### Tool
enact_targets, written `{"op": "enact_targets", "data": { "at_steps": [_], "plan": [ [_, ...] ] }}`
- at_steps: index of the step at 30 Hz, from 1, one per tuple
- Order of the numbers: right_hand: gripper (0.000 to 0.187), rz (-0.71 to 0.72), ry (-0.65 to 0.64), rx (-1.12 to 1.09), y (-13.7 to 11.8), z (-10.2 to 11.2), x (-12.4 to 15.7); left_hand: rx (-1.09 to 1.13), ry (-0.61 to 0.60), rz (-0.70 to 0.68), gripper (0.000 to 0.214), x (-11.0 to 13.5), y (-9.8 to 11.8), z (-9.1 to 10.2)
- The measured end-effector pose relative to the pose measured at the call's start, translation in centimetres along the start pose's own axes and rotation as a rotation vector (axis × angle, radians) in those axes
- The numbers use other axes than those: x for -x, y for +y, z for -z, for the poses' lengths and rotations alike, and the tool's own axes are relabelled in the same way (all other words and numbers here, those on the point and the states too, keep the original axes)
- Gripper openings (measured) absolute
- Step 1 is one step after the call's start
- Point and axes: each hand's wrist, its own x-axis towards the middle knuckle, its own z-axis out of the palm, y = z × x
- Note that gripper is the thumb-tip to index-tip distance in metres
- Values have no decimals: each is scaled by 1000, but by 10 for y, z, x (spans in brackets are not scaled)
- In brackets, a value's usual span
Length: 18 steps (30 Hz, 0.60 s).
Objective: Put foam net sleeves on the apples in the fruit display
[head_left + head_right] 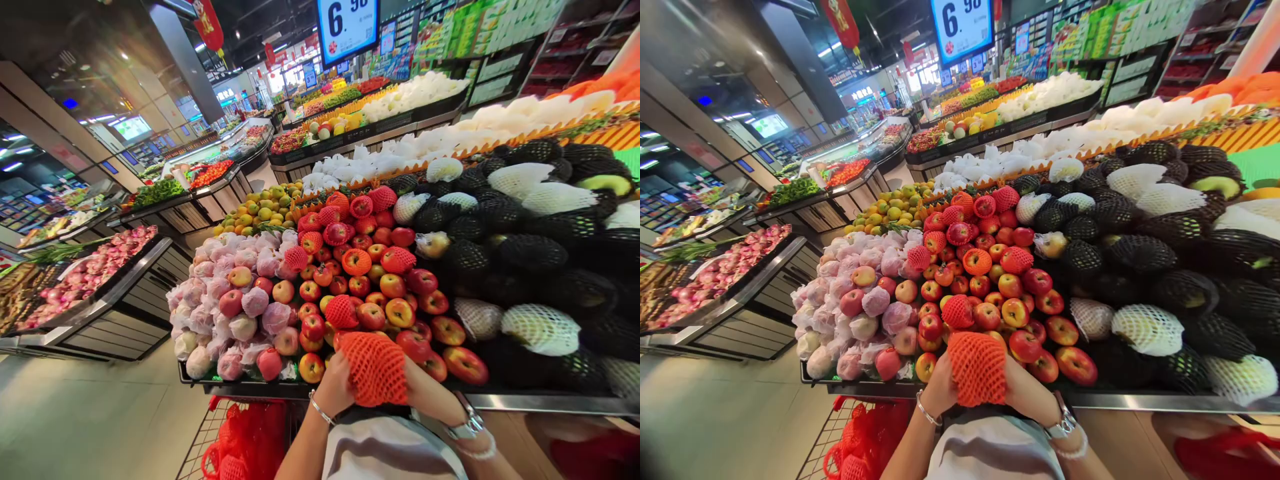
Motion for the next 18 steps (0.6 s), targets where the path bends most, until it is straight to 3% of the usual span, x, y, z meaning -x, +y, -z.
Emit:
{"op": "enact_targets", "data": {
  "at_steps": [3, 7, 12, 14, 18],
  "plan": [
    [26, 4, -138, -20, -5, 0, -2, 81, 78, 20, 53, 13, -14, -9],
    [28, -57, -97, -67, -3, 11, -4, 319, 243, 161, 80, 24, -31, -10],
    [28, -12, 58, 25, 10, 14, -4, 455, 266, 218, 71, 24, -34, -4],
    [38, 19, 18, 61, 14, 8, -3, 463, 265, 216, 67, 25, -36, -6],
    [63, -16, -154, 96, 15, -9, -3, 528, 421, 262, 70, 30, -43, -13]
  ]
}}
